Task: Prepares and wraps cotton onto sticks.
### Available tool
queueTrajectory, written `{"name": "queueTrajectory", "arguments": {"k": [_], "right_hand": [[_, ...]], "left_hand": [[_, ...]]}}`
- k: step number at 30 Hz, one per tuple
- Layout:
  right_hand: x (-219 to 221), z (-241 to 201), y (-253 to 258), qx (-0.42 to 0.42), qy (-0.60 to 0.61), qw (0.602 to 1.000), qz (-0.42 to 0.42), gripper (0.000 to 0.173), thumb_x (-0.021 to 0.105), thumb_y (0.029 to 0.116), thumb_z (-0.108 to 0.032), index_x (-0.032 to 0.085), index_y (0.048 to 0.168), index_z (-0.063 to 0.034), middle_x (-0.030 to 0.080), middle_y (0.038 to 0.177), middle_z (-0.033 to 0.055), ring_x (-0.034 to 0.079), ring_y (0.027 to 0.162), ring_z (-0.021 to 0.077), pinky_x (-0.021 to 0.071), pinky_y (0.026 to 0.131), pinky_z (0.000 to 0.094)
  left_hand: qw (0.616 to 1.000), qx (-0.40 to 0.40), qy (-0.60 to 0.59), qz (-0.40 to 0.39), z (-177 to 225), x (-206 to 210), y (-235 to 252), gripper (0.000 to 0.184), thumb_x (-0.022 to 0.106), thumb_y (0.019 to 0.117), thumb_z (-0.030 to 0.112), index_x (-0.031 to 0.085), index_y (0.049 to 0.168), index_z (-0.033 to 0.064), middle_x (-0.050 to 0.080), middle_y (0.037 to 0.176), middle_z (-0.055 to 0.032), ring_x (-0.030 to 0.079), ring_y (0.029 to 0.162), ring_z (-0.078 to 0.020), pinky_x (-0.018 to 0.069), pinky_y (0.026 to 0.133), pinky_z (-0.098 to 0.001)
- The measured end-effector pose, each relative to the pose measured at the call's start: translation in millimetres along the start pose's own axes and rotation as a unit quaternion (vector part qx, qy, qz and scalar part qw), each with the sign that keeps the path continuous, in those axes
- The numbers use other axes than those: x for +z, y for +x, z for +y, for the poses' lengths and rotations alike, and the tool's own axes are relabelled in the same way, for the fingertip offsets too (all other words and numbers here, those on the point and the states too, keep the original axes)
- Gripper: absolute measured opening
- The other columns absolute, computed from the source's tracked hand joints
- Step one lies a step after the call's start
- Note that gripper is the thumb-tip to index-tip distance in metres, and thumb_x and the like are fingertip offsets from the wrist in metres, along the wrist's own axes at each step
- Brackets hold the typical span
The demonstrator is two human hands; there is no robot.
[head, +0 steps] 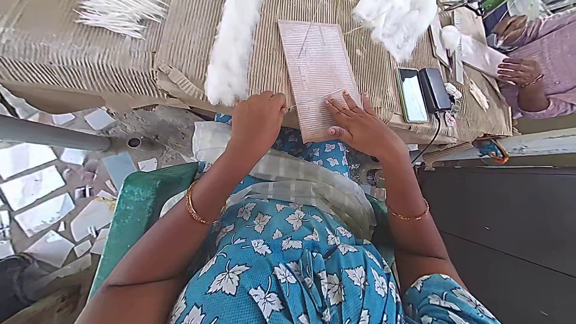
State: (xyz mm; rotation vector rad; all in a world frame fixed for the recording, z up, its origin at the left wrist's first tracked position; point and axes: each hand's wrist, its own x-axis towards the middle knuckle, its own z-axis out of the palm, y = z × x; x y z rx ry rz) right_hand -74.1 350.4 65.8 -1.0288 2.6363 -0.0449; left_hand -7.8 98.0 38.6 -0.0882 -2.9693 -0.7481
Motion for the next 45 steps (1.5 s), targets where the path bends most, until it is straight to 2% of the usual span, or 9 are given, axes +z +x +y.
{"name": "queueTrajectory", "arguments": {"k": [5,12,24,28,31,33,38,41,45], "right_hand": [[-20,20,14,0.045,0.024,0.998,0.021,0.092,0.017,0.1006,-0.072,0.015,0.165,-0.0064,0.012,0.173,0.0112,0.008,0.16,0.03,0.0008,0.124,0.0638],[-8,26,80,0.031,0.018,0.999,0.008,0.096,0.02,0.1007,-0.073,0.01,0.164,-0.0013,0.007,0.173,0.0153,0.005,0.16,0.0309,-0.0023,0.125,0.0624],[5,3,-11,0.051,-0.006,0.998,-0.04,0.093,0.022,0.0999,-0.073,0.014,0.165,-0.0077,0.013,0.172,0.0107,0.007,0.16,0.0314,-0.0041,0.122,0.0672],[-7,6,-30,0.042,0.034,0.999,0.009,0.092,0.018,0.1001,-0.073,0.017,0.165,-0.0074,0.016,0.172,0.0095,0.008,0.16,0.0307,-0.0025,0.122,0.0687],[-25,12,-6,0.035,0.034,0.997,0.06,0.096,0.017,0.0997,-0.073,0.008,0.165,-0.0035,0.006,0.173,0.0136,0.004,0.16,0.0272,-0.002,0.123,0.066],[-33,14,24,0.022,0.037,0.996,0.075,0.093,0.018,0.1013,-0.07,0.007,0.165,-0.0021,0.005,0.173,0.0151,0.003,0.16,0.0269,-0.0031,0.124,0.064],[-22,11,92,0.033,0.028,0.999,0.008,0.09,0.021,0.1036,-0.068,0.007,0.165,-0.0027,0.005,0.173,0.0146,0.003,0.16,0.0279,-0.0058,0.123,0.0655],[-8,9,94,0.041,0.017,0.999,0.013,0.096,0.022,0.1009,-0.072,0.007,0.165,-0.0024,0.004,0.173,0.0147,0.004,0.16,0.03,-0.0034,0.123,0.0664],[1,3,61,0.043,0.022,0.999,0.004,0.094,0.023,0.1018,-0.07,0.007,0.165,-0.0033,0.005,0.173,0.014,0.003,0.16,0.0292,-0.0036,0.123,0.0668]], "left_hand": [[1.0,-0.014,0.011,-0.006,-2,-3,3,0.019,0.056,0.1055,0.013,0.069,0.107,-0.0006,0.068,0.103,-0.0235,0.068,0.102,-0.0435,0.0514,0.084,-0.0598],[0.999,-0.027,0.03,-0.008,2,-11,20,0.02,0.055,0.1057,0.012,0.068,0.111,-0.0023,0.067,0.108,-0.0253,0.066,0.105,-0.0447,0.0496,0.087,-0.0606],[0.993,-0.029,-0.049,-0.1,9,1,-6,0.024,0.05,0.1099,0.02,0.066,0.114,0.0019,0.069,0.104,-0.0204,0.069,0.098,-0.0408,0.0525,0.079,-0.0609],[0.996,-0.014,-0.063,-0.058,6,-1,-12,0.022,0.051,0.1089,0.018,0.066,0.11,0.0015,0.069,0.102,-0.0202,0.069,0.095,-0.0406,0.0531,0.075,-0.0596],[0.999,-0.01,-0.05,-0.003,0,-7,-4,0.021,0.052,0.1079,0.016,0.066,0.108,-0.0001,0.068,0.1,-0.022,0.069,0.094,-0.0422,0.0528,0.074,-0.0601],[0.999,-0.025,-0.03,0.004,-2,-10,8,0.022,0.05,0.108,0.015,0.065,0.11,-0.0017,0.068,0.103,-0.0242,0.068,0.098,-0.0446,0.0518,0.078,-0.0613],[0.998,-0.064,0.01,-0.017,-2,-10,29,0.023,0.049,0.1083,0.014,0.065,0.113,-0.0029,0.067,0.11,-0.0266,0.067,0.105,-0.0467,0.0512,0.082,-0.0623],[0.997,-0.067,0.008,-0.031,1,-12,26,0.023,0.05,0.1081,0.014,0.066,0.115,-0.0012,0.068,0.112,-0.0251,0.067,0.105,-0.045,0.0519,0.082,-0.061],[0.997,-0.055,-0.008,-0.044,5,-9,12,0.023,0.052,0.108,0.018,0.067,0.114,0.0009,0.068,0.109,-0.0232,0.068,0.1,-0.0445,0.0521,0.078,-0.0616]]}}
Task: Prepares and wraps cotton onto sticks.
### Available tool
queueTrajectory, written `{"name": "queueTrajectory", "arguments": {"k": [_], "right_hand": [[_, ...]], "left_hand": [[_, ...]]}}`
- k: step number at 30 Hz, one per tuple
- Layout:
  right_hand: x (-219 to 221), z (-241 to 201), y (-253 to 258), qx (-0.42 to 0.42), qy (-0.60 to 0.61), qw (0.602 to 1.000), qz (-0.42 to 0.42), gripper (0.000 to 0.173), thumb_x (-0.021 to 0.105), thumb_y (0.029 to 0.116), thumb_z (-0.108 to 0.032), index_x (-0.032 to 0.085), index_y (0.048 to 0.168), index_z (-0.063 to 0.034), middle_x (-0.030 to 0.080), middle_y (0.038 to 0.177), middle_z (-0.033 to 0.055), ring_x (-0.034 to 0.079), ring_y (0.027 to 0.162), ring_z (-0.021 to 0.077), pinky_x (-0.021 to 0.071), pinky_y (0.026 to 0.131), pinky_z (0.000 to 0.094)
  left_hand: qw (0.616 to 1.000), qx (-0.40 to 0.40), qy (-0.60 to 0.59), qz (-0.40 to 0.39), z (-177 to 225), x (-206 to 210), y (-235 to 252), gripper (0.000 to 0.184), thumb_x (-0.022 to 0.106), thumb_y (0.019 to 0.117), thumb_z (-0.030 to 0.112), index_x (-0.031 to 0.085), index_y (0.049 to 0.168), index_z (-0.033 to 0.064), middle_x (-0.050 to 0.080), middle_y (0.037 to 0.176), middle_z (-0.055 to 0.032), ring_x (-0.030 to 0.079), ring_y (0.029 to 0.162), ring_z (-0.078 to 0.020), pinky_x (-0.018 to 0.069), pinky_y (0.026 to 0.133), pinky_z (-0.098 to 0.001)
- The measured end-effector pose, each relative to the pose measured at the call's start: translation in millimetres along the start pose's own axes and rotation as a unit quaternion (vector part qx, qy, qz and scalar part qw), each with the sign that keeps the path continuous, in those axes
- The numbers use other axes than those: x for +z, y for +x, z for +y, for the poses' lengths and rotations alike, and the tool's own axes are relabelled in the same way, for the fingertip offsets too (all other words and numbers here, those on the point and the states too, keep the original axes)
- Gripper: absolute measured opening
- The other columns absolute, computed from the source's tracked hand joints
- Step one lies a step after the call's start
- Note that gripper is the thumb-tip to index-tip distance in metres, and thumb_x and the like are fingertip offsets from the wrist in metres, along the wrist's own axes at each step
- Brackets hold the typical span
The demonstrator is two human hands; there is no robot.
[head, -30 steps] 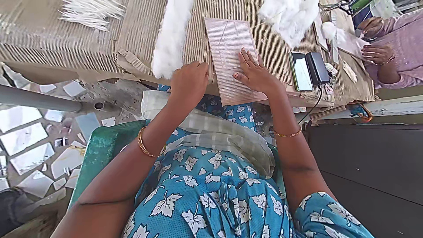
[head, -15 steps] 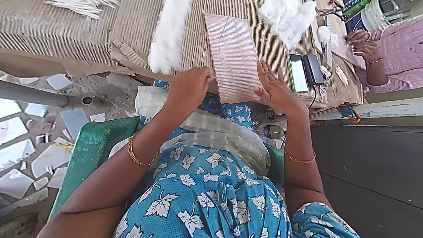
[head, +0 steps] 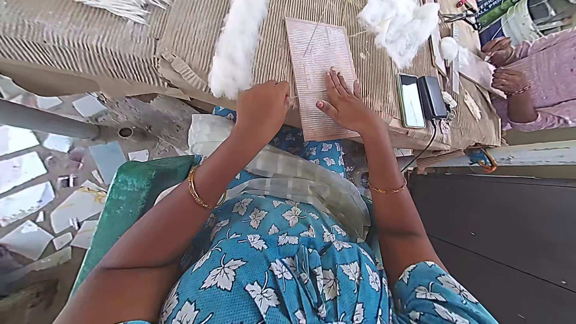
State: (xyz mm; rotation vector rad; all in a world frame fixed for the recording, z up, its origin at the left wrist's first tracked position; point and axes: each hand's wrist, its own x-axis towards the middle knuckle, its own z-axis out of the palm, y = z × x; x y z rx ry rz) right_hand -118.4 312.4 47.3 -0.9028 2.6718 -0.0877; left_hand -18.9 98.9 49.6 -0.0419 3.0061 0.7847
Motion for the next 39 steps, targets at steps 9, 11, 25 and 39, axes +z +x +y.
{"name": "queueTrajectory", "arguments": {"k": [9,11,25,39], "right_hand": [[1,-3,-87,0.003,-0.018,1.0,-0.018,0.089,0.021,0.102,-0.07,0.019,0.164,-0.0056,0.016,0.172,0.0112,0.009,0.159,0.0326,-0.0013,0.122,0.067],[-10,-1,-83,0.0,-0.005,1.0,-0.006,0.093,0.02,0.1007,-0.072,0.016,0.165,-0.005,0.013,0.172,0.0115,0.007,0.16,0.0321,-0.0012,0.122,0.0678],[-12,1,28,-0.027,-0.01,1.0,-0.011,0.094,0.023,0.1015,-0.071,0.008,0.165,-0.0029,0.006,0.173,0.0143,0.004,0.16,0.029,-0.0045,0.123,0.0652],[-5,4,-64,-0.054,0.0,0.999,-0.007,0.098,0.022,0.0987,-0.075,0.016,0.164,-0.0014,0.014,0.171,0.0163,0.009,0.159,0.0317,-0.0016,0.123,0.0662]], "left_hand": [[0.999,0.037,-0.017,-0.007,-1,7,-26,0.02,0.056,0.1072,0.017,0.068,0.107,0.0015,0.069,0.099,-0.0207,0.069,0.095,-0.0421,0.0533,0.075,-0.0592],[0.999,0.036,-0.02,0.018,-4,5,-23,0.02,0.055,0.1072,0.017,0.068,0.106,0.0012,0.068,0.1,-0.021,0.069,0.094,-0.042,0.0528,0.074,-0.0595],[1.0,-0.011,0.026,0.01,-5,-7,14,0.022,0.054,0.1069,0.016,0.067,0.113,-0.0009,0.067,0.112,-0.0252,0.065,0.108,-0.046,0.0499,0.085,-0.0619],[1.0,0.022,0.0,-0.006,3,4,-15,0.023,0.054,0.1074,0.017,0.066,0.11,-0.0022,0.066,0.108,-0.0244,0.067,0.101,-0.0449,0.0521,0.08,-0.0609]]}}
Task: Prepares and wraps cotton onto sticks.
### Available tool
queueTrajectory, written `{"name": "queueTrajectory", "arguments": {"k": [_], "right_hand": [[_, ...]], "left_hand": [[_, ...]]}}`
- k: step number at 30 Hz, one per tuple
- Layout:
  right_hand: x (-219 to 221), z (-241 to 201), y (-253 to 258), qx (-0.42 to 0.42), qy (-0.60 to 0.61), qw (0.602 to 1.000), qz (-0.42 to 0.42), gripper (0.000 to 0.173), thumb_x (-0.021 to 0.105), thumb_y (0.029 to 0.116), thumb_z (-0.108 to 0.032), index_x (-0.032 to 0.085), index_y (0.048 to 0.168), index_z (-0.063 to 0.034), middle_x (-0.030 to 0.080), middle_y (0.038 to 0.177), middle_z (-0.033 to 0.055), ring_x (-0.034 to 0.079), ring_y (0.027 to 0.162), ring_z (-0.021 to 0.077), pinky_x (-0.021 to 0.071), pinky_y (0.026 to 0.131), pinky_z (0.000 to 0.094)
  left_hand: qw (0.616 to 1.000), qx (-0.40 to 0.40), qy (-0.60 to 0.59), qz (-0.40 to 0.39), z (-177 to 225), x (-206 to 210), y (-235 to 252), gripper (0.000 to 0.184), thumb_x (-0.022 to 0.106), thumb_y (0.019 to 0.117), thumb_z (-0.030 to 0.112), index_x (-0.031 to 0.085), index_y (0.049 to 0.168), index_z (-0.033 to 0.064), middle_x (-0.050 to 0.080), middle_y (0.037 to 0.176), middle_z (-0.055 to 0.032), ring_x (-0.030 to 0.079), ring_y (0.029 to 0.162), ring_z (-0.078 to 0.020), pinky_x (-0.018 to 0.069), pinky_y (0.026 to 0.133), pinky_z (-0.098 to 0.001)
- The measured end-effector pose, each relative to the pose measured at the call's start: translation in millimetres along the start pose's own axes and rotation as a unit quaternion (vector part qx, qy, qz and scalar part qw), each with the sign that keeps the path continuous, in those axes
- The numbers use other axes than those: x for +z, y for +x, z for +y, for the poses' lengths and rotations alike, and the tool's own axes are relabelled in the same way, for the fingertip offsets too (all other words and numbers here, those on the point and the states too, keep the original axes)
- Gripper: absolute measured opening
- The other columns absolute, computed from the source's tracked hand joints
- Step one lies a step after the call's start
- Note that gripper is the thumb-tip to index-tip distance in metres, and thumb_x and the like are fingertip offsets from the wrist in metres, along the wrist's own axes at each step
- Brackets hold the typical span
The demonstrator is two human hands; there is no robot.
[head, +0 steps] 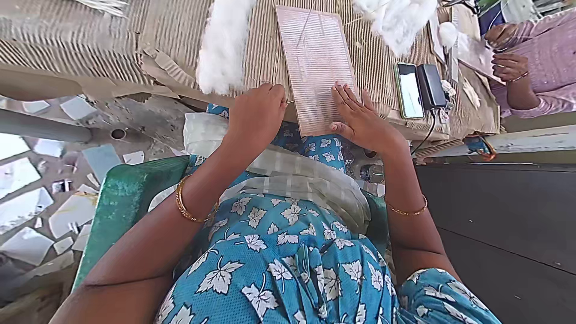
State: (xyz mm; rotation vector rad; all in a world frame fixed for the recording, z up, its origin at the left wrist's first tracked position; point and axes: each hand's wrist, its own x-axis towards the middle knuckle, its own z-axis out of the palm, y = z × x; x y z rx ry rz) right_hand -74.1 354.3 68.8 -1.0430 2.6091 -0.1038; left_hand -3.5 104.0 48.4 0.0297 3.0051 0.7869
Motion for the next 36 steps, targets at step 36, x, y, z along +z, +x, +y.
{"name": "queueTrajectory", "arguments": {"k": [36], "right_hand": [[-15,6,106,0.003,-0.02,1.0,-0.001,0.095,0.023,0.1007,-0.073,0.012,0.164,-0.0026,0.008,0.173,0.0142,0.006,0.16,0.0289,-0.0049,0.124,0.0643]], "left_hand": [[0.998,-0.037,0.046,0.009,-5,-11,37,0.024,0.05,0.1071,0.013,0.066,0.115,-0.0035,0.066,0.111,-0.0275,0.066,0.104,-0.0481,0.0507,0.081,-0.0637]]}}
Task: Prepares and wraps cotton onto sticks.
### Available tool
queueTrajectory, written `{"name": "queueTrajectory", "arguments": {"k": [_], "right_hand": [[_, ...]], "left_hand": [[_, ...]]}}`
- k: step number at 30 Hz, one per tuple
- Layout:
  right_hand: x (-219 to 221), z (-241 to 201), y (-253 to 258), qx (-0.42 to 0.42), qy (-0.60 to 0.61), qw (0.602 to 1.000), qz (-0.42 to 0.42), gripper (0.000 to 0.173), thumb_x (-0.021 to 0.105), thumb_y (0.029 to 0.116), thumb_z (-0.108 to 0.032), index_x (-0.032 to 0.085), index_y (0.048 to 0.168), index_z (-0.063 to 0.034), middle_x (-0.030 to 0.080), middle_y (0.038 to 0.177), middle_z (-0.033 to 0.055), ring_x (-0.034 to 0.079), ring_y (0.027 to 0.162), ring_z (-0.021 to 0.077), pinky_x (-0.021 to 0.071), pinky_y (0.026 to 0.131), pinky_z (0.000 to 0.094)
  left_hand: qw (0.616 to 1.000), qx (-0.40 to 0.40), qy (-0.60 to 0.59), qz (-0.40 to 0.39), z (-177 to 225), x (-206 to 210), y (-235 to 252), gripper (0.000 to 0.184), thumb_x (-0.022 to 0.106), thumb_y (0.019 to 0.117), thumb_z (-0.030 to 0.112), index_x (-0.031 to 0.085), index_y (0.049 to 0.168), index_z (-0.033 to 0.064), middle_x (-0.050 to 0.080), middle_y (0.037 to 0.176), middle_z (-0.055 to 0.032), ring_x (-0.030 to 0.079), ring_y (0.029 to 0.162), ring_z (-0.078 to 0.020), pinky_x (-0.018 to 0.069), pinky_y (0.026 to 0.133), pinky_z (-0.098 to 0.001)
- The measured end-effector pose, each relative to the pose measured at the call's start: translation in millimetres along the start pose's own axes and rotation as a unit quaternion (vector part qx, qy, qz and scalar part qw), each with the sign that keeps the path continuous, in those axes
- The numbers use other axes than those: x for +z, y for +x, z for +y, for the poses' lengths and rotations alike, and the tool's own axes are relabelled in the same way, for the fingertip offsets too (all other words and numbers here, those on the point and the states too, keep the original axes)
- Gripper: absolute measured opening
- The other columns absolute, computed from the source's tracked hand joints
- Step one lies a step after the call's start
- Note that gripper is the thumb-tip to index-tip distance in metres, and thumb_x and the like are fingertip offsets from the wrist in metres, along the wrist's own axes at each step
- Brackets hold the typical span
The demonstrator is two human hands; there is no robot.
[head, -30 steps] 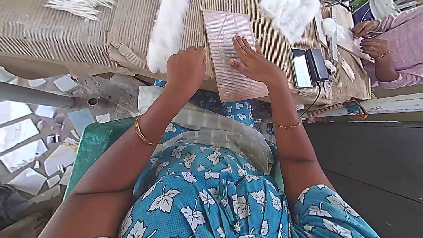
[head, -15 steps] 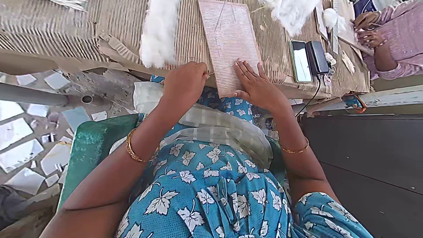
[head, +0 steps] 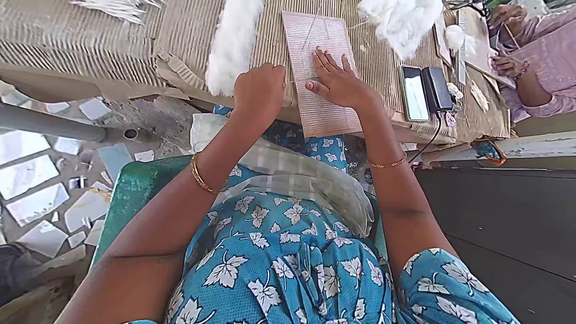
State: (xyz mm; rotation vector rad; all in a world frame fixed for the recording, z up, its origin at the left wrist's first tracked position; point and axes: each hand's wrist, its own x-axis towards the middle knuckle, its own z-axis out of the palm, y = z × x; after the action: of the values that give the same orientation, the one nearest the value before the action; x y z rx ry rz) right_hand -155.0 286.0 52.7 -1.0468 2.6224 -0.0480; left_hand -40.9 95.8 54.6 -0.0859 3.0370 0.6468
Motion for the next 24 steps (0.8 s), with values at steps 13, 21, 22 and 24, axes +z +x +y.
{"name": "queueTrajectory", "arguments": {"k": [13,21,22,24], "right_hand": [[31,-14,-108,-0.022,0.013,1.0,0.0,0.097,0.026,0.0985,-0.074,0.016,0.164,-0.0035,0.017,0.171,0.0142,0.013,0.159,0.0302,-0.0011,0.123,0.0657],[-5,29,-59,0.03,0.053,0.997,0.04,0.093,0.019,0.1015,-0.07,0.012,0.164,-0.0013,0.011,0.172,0.0164,0.006,0.16,0.0316,-0.0046,0.122,0.0688],[-5,32,-47,0.03,0.05,0.998,0.033,0.092,0.019,0.1022,-0.069,0.012,0.164,-0.0017,0.01,0.172,0.0156,0.005,0.16,0.0317,-0.0066,0.121,0.0699],[-4,33,-30,0.037,0.036,0.999,0.013,0.088,0.019,0.1036,-0.067,0.012,0.165,-0.0037,0.008,0.173,0.0129,0.002,0.16,0.0329,-0.0077,0.12,0.0711]], "left_hand": [[0.997,0.056,-0.053,-0.008,-1,13,-41,0.021,0.053,0.1081,0.015,0.068,0.111,0.0008,0.068,0.103,-0.0224,0.069,0.097,-0.0433,0.0523,0.076,-0.061],[0.998,0.042,-0.033,0.03,-1,2,-22,0.022,0.051,0.1073,0.013,0.067,0.114,-0.0015,0.067,0.109,-0.0256,0.067,0.101,-0.0466,0.0512,0.079,-0.0636],[0.999,0.036,-0.027,0.02,-1,0,-18,0.023,0.051,0.1073,0.013,0.067,0.115,-0.0021,0.067,0.111,-0.0263,0.067,0.104,-0.0471,0.0509,0.081,-0.0644],[0.999,0.026,-0.019,0.004,-2,-1,-13,0.022,0.051,0.1071,0.012,0.066,0.116,-0.0022,0.066,0.112,-0.0267,0.066,0.106,-0.0473,0.0504,0.083,-0.0648]]}}
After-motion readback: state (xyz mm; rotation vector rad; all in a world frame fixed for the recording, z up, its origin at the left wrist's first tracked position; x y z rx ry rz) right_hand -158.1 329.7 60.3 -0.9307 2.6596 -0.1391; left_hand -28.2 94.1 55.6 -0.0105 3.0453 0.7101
